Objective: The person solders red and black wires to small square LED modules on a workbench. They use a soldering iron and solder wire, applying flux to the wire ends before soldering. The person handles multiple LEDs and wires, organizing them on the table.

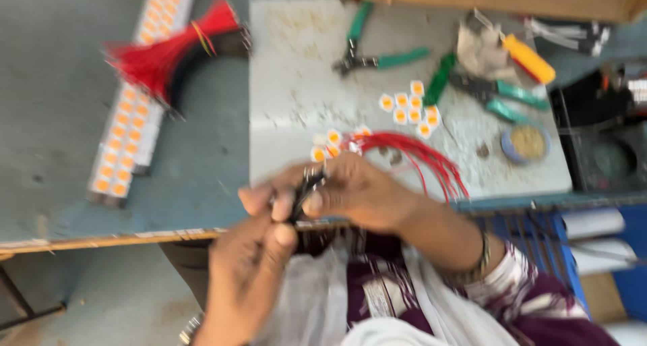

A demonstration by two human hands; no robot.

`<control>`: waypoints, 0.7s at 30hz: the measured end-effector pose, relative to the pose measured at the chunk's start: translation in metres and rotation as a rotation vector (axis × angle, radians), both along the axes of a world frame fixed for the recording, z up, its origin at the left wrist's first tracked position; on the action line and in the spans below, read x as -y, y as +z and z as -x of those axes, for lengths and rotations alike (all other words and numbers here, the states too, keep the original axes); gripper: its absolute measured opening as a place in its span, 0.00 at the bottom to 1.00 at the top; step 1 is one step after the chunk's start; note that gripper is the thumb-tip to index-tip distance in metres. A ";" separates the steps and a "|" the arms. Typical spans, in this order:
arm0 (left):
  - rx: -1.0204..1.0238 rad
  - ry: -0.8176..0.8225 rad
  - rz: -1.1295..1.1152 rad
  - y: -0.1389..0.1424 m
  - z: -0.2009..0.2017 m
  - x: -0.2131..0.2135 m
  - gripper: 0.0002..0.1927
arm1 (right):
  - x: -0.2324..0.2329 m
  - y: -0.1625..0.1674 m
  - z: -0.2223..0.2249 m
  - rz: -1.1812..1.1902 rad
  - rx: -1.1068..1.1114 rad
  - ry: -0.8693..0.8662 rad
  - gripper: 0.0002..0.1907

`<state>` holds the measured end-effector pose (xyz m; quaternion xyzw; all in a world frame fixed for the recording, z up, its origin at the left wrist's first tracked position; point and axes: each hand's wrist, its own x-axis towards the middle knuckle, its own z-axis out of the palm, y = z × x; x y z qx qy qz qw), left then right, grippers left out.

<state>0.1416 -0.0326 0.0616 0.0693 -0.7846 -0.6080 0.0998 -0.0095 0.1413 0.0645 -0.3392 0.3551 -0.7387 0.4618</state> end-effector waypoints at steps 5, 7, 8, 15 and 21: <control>-0.026 0.093 0.004 -0.034 0.003 -0.020 0.15 | 0.009 -0.028 -0.047 -0.244 0.227 -0.278 0.25; 0.051 0.166 -0.009 -0.049 0.005 -0.020 0.14 | 0.016 -0.040 -0.053 -0.323 0.251 -0.403 0.28; 0.098 0.200 -0.021 -0.054 0.003 -0.022 0.14 | 0.014 -0.046 -0.056 -0.301 0.240 -0.415 0.29; -0.025 0.017 -0.155 -0.070 0.006 -0.031 0.17 | 0.006 -0.061 -0.058 -0.313 0.116 -0.572 0.34; 0.076 -0.067 -0.221 -0.071 0.007 -0.034 0.16 | 0.003 -0.059 -0.060 -0.251 0.020 -0.612 0.39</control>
